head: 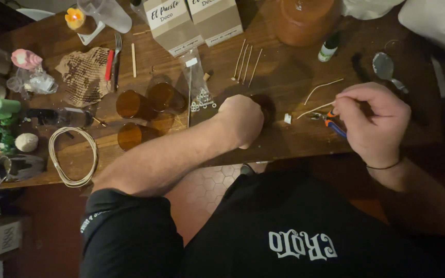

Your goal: Prepare candle jars by threading wicks through metal tabs, crimping them, applying adhesive, and securing them to the bottom of the jars.

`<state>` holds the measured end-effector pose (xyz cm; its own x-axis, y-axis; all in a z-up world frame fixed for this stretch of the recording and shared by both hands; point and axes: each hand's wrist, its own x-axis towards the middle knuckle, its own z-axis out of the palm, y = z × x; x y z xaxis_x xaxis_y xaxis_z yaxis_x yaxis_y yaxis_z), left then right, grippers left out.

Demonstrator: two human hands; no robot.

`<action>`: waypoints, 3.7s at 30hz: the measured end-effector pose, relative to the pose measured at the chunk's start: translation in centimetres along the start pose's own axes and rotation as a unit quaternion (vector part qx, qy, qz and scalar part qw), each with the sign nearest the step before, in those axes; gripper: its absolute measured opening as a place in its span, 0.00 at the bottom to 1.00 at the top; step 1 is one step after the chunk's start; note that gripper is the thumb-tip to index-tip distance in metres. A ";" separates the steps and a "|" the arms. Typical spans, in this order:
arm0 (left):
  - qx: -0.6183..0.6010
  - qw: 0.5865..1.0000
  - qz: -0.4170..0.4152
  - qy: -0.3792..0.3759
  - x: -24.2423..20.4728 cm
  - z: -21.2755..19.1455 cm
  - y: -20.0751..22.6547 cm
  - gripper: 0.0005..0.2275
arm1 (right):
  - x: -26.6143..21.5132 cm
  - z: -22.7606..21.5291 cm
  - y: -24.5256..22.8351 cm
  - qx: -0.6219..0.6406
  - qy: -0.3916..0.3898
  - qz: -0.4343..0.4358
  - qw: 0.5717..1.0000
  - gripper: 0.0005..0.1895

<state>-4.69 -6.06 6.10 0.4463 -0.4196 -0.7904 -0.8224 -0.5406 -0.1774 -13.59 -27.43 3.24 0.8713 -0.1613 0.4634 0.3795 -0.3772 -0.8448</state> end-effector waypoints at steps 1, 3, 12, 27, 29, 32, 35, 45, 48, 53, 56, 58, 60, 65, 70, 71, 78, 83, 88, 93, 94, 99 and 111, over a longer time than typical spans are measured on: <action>0.001 1.000 0.000 -0.001 0.3 0.2 0.2 0.16 | -0.1 -0.1 0.1 0.001 0.001 0.001 1.000 0.09; 0.002 1.000 -0.012 0.000 0.8 0.7 0.4 0.18 | -0.3 -0.1 0.3 0.012 -0.001 0.022 1.000 0.07; -0.011 0.999 -0.014 0.034 1.5 2.2 0.4 0.25 | -1.0 -0.7 2.0 0.014 -0.003 0.009 1.000 0.07; -0.039 0.994 0.052 0.088 -2.5 -0.2 -1.7 0.32 | -0.4 -0.7 1.2 0.013 -0.011 0.038 0.999 0.06; -0.155 0.962 0.103 0.199 -4.3 0.6 -3.5 0.29 | 0.0 -0.7 1.3 0.021 -0.003 0.057 0.998 0.07; -0.332 0.832 0.170 0.411 -6.0 1.1 -4.7 0.19 | 0.7 -0.5 1.7 0.059 0.015 0.081 0.995 0.07; -0.437 0.716 0.118 0.531 -4.5 2.0 -5.3 0.08 | 2.5 0.0 0.6 0.088 -0.002 0.089 0.992 0.06; -0.798 0.267 0.272 0.466 4.7 4.0 -4.3 0.06 | 6.9 4.9 -0.1 0.047 -0.120 0.085 0.988 0.05; -0.793 0.219 0.298 0.483 7.0 5.1 -4.5 0.07 | 7.3 5.6 -1.5 -0.068 -0.145 -0.107 0.981 0.06; -0.787 0.157 0.326 0.499 9.2 6.5 -4.8 0.07 | 7.3 7.6 -2.4 -0.086 -0.150 -0.135 0.976 0.07; -0.797 0.129 0.347 0.477 9.1 6.8 -4.8 0.07 | 6.9 8.8 -2.8 -0.085 -0.125 -0.104 0.983 0.05; -0.801 0.117 0.359 0.465 9.3 7.1 -4.8 0.07 | 6.7 9.5 -2.9 -0.075 -0.110 -0.080 0.988 0.05; -0.807 0.107 0.355 0.460 10.0 7.6 -4.8 0.08 | 6.6 10.1 -2.6 -0.065 -0.106 -0.036 0.992 0.04; -0.764 0.102 0.361 0.525 11.9 7.8 -4.2 0.09 | 6.6 10.5 -2.1 -0.024 -0.117 -0.024 0.993 0.08; -0.760 0.103 0.376 0.520 12.2 7.9 -4.4 0.09 | 6.6 10.6 -2.3 0.002 -0.119 -0.018 0.993 0.08; -0.759 0.107 0.380 0.517 12.0 8.0 -4.4 0.09 | 6.7 10.6 -2.4 0.016 -0.122 -0.018 0.992 0.08; -0.810 0.093 0.384 0.433 12.2 8.7 -4.5 0.08 | 7.0 10.7 -1.4 0.062 -0.132 -0.019 0.989 0.09; -0.854 0.068 0.412 0.311 7.8 7.4 -5.6 0.04 | 8.7 10.1 -3.8 -0.061 -0.172 0.065 0.981 0.06; -0.874 0.056 0.426 0.228 8.0 7.4 -6.1 0.05 | 10.4 10.3 -3.6 -0.104 -0.199 0.052 0.973 0.05; -0.906 0.105 0.349 0.217 9.2 7.7 -5.8 0.05 | 11.5 11.3 -3.4 -0.093 -0.291 0.145 0.941 0.11; -0.906 0.106 0.348 0.216 9.1 7.6 -5.8 0.05 | 11.6 11.4 -3.0 -0.093 -0.290 0.145 0.941 0.11; -0.917 0.112 0.318 0.212 9.5 8.0 -5.9 0.04 | 12.1 11.4 -2.6 -0.060 -0.301 0.197 0.931 0.06; -0.874 0.140 0.345 0.313 7.6 7.3 -5.5 0.03 | 12.3 11.6 -0.7 0.056 -0.141 0.273 0.950 0.09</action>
<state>0.60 -0.95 -3.22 0.8663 -0.4983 0.0363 0.3529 0.6617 0.6615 0.50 -18.61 6.42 0.9905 -0.0490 -0.1283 -0.1357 -0.2059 -0.9691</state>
